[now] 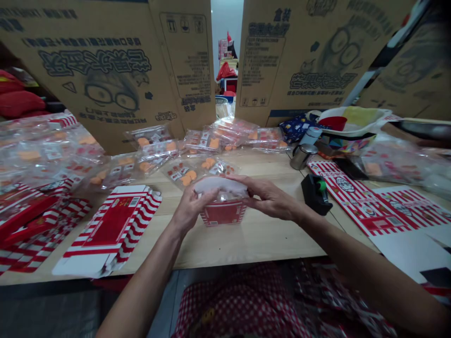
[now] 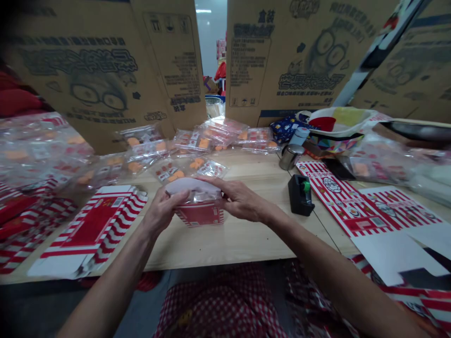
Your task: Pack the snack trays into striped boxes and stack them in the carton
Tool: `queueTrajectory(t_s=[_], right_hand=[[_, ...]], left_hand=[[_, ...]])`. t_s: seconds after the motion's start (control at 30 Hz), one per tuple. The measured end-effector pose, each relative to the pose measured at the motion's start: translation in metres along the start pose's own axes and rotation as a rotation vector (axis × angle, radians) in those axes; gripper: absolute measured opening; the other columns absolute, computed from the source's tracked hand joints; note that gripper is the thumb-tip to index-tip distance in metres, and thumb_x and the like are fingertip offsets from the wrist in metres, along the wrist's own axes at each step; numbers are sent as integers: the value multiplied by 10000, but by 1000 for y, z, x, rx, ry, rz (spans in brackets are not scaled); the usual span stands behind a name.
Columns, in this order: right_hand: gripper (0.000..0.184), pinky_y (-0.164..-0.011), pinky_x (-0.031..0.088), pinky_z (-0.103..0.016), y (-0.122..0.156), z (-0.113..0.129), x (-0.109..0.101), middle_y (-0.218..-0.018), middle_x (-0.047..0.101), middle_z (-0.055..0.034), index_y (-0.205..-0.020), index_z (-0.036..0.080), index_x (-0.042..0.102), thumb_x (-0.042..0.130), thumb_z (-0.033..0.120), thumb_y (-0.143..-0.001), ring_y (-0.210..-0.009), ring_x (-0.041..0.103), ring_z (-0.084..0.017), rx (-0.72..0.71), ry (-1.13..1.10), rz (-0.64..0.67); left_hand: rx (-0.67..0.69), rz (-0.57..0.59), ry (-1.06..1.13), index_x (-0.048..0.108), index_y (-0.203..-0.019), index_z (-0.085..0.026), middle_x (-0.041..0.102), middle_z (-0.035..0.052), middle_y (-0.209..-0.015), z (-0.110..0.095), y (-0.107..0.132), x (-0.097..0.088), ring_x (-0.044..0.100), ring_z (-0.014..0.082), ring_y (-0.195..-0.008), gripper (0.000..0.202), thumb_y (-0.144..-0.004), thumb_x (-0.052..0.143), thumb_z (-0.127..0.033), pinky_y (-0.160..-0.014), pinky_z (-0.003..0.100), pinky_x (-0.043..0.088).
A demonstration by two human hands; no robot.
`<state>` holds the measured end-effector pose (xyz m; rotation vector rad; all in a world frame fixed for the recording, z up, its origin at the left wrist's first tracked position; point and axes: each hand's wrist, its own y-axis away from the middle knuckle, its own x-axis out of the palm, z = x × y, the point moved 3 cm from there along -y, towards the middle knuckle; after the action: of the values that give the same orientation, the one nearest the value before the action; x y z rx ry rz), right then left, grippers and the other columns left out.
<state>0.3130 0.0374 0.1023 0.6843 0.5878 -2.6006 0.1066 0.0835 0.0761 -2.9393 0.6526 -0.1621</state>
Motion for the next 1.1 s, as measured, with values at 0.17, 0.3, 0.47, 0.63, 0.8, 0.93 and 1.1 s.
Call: queueTrajectory(t_s=[0.17,0.3,0.47,0.63,0.8,0.93,1.1], right_hand=[[454,-804,504,-317,-9,-19,-3,-1226,709,-30,-1365,281,641,614,267,-912,-956,649,-192,68,-191,-62],[410,-868,494,-332,-14,-28,-6,-1152,717,-31,-1293,282,684,644,246,-887,-979,638,-179,43,-252,-100],[345,-633,473,-243,-13,-42,-4,-862,665,0,-1169,225,641,682,281,-831,-757,591,-136,178,-693,-253],[132,-480,335,-208,-25,-38,5,-689,541,43,-805,182,574,641,187,-691,-573,460,-87,359,-661,-208],[324,-440,238,-206,-31,-29,10,-701,547,55,-952,194,636,581,159,-634,-534,384,-75,375,-658,-276],[319,-446,212,-214,-31,-30,14,-632,525,37,-897,144,731,611,213,-609,-518,336,-70,427,-667,-348],[341,-451,201,-227,-27,-31,15,-579,519,28,-892,142,785,643,248,-600,-505,304,-78,460,-660,-421]], left_hand=[[6,86,-20,703,-1191,-164,742,87,-1101,8,-5,-7,684,227,-939,556,-702,863,-372,-785,274,530],[-27,6,-50,706,-1085,-167,725,33,-922,12,-14,-13,644,158,-761,495,-662,889,-346,-691,236,501],[-70,-21,3,654,-1092,-158,704,26,-900,15,-18,-12,642,166,-764,518,-646,877,-299,-687,243,501],[7,20,272,628,-1254,-173,707,94,-1102,16,-9,-13,676,265,-968,585,-712,693,-382,-817,342,545],[6,-10,380,634,-1302,-206,684,99,-1194,21,5,-25,663,287,-1047,564,-795,619,-454,-853,365,548],[-34,52,356,624,-1349,-173,701,129,-1228,24,9,-23,664,313,-1103,638,-761,724,-399,-934,388,525],[-66,77,322,626,-1355,-174,726,128,-1217,22,8,-19,662,309,-1152,591,-801,742,-345,-982,389,497]])
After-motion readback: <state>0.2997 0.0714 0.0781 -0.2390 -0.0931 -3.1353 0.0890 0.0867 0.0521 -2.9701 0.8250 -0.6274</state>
